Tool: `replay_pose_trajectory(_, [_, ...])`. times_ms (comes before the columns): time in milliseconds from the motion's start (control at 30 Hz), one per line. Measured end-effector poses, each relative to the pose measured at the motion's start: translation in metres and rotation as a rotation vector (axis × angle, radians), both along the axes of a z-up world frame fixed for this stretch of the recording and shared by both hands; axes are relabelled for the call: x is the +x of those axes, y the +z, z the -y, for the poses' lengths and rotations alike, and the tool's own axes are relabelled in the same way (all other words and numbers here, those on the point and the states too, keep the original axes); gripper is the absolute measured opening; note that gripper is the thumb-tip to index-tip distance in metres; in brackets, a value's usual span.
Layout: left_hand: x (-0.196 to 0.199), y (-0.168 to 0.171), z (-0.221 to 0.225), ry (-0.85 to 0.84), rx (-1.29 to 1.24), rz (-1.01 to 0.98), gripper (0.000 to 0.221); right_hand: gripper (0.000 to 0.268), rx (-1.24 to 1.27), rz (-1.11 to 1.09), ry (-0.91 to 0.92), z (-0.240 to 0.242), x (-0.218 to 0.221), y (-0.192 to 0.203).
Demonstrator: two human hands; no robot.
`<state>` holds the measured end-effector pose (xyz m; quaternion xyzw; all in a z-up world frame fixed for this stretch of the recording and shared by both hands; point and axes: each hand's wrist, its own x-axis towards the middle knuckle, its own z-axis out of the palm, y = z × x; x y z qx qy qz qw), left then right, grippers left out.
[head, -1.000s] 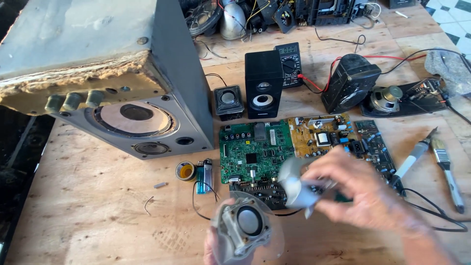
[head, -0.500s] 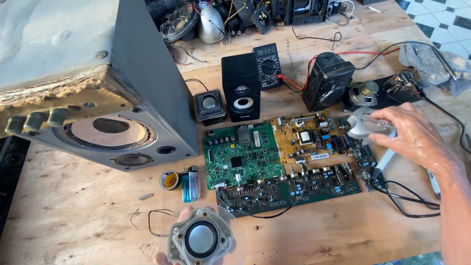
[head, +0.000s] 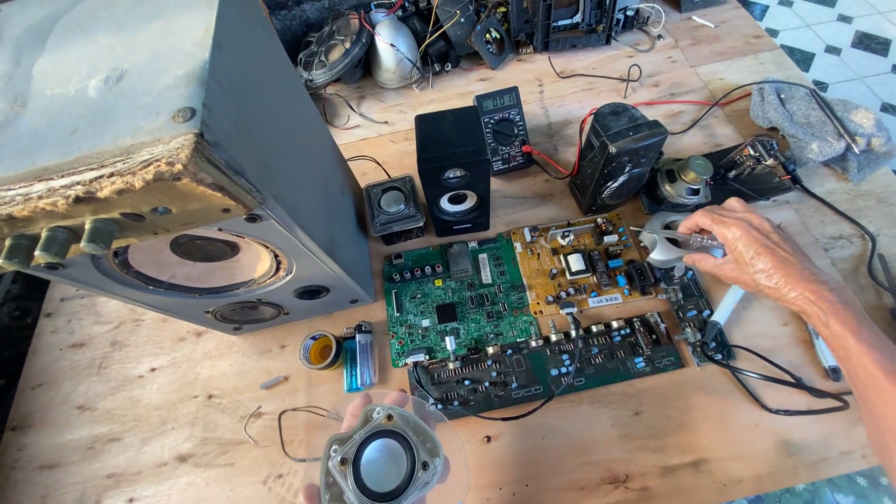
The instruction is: Desoldering components from a circuit board and disassembling a speaker driver using a screwdriver on an electronics repair bench.
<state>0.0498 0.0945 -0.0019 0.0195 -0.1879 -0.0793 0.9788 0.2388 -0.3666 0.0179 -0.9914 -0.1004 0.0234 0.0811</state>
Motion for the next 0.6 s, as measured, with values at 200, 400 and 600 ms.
replay_pose_trajectory(200, [-0.015,-0.011,-0.005,0.027,0.08,-0.222,0.104,0.034,0.011,-0.044,-0.046,0.004,0.003,-0.005])
replay_pose_trajectory(400, [-0.023,0.003,0.004,0.245,0.309,-0.266,0.086,0.029,0.0,-0.084,-0.088,0.006,-0.001,0.0])
replay_pose_trajectory(600, [-0.023,0.01,0.002,0.258,0.295,-0.318,0.081,0.026,0.054,0.316,0.076,0.025,-0.003,-0.013])
